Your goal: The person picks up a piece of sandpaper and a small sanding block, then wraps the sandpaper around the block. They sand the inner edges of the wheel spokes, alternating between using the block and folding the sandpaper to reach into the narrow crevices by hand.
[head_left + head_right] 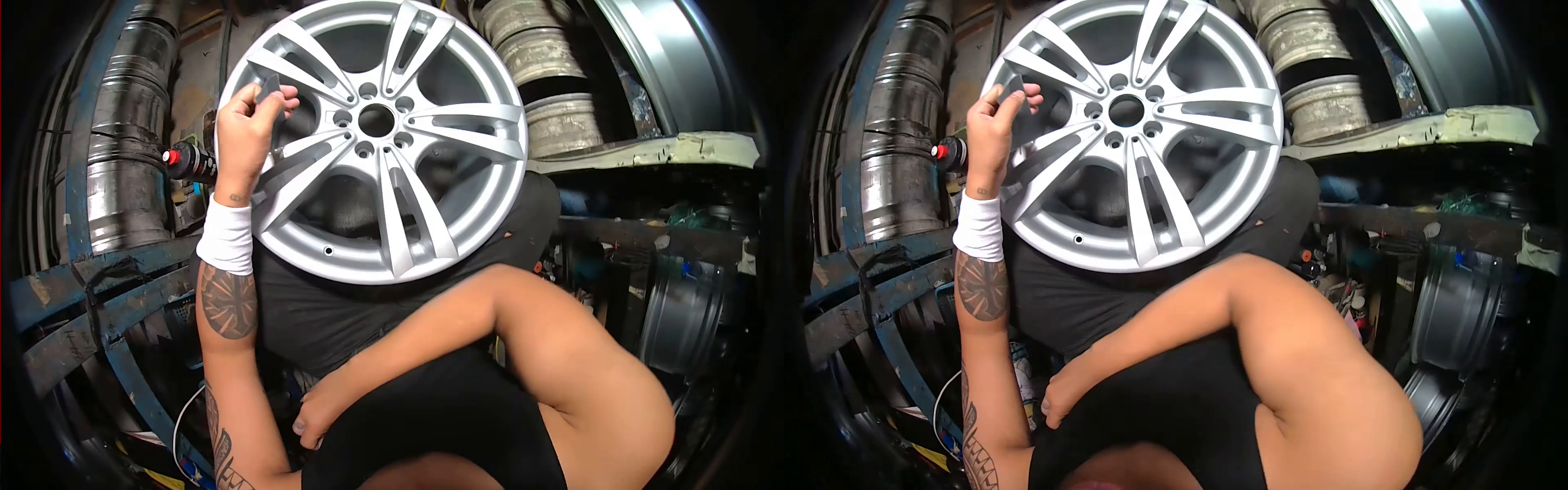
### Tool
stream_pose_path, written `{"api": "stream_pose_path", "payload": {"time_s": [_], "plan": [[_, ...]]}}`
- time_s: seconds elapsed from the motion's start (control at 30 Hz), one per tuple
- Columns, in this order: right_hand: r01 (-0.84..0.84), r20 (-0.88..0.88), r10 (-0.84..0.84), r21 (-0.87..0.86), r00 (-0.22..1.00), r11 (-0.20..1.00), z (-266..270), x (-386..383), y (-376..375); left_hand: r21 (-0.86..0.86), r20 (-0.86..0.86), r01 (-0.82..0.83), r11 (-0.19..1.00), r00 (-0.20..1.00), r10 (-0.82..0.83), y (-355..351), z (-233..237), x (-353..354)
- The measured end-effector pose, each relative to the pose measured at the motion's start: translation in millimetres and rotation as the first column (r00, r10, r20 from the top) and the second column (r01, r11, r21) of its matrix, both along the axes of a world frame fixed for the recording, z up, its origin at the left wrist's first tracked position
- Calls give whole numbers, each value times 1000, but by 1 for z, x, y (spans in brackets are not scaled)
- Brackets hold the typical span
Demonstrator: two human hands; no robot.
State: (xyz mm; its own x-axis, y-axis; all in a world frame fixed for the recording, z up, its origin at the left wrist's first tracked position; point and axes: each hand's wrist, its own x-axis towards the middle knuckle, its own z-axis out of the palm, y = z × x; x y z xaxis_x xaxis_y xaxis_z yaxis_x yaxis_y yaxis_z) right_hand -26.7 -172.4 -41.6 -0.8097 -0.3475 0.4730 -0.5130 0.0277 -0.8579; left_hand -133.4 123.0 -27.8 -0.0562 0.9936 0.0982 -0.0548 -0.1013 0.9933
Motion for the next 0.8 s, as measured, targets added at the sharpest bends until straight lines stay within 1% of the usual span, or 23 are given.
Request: {"api": "stream_pose_path", "payload": {"time_s": [0.03, 0.07, 0.1, 0.17, 0.23, 0.33, 0.43, 0.47, 0.5, 0.57, 0.67, 0.73, 0.8], "plan": [[48, 21, -49, 71, 999, 996, 3, 12, 11, -6, -4, 5, 1000, 1000, -5, 1, -4, 0], [95, 79, -117, 241, 990, 966, 7, 21, 17, -6, 0, 2, 1000, 1000, -2, -1, 1, 6], [129, 124, -195, 405, 973, 905, 10, 32, 23, 8, 9, 19, 1000, 1000, -19, 3, -7, 6], [290, 196, -464, 560, 864, 776, 10, 67, 37, 17, -10, 38, 999, 999, -38, 2, -2, 15], [312, 276, -579, 629, 767, 712, 14, 102, 60, 8, -6, 68, 998, 998, -68, 2, -3, 23], [237, 422, -656, 698, 626, 676, 31, 135, 63, 11, -43, 99, 995, 994, -99, -1, 6, 33], [219, 577, -644, 636, 501, 740, 42, 156, 68, 17, -63, 129, 991, 990, -128, -2, 3, 38], [245, 589, -663, 634, 462, 734, 46, 162, 66, 17, -80, 137, 990, 988, -135, -1, 0, 38], [222, 609, -665, 643, 432, 733, 52, 172, 65, 19, -100, 142, 990, 985, -140, -1, -1, 35], [176, 639, -670, 661, 378, 729, 66, 191, 69, 22, -80, 128, 992, 989, -126, -2, 0, 34], [207, 794, -502, 458, 342, 865, 79, 208, 78, 14, -55, 116, 993, 992, -115, -8, 3, 33], [252, 816, -473, 406, 332, 878, 91, 218, 82, 19, -71, 106, 994, 992, -104, -6, 0, 30], [272, 851, -407, 327, 332, 905, 96, 226, 84, 3, -69, 95, 996, 993, -94, -10, -2, 29]]}}
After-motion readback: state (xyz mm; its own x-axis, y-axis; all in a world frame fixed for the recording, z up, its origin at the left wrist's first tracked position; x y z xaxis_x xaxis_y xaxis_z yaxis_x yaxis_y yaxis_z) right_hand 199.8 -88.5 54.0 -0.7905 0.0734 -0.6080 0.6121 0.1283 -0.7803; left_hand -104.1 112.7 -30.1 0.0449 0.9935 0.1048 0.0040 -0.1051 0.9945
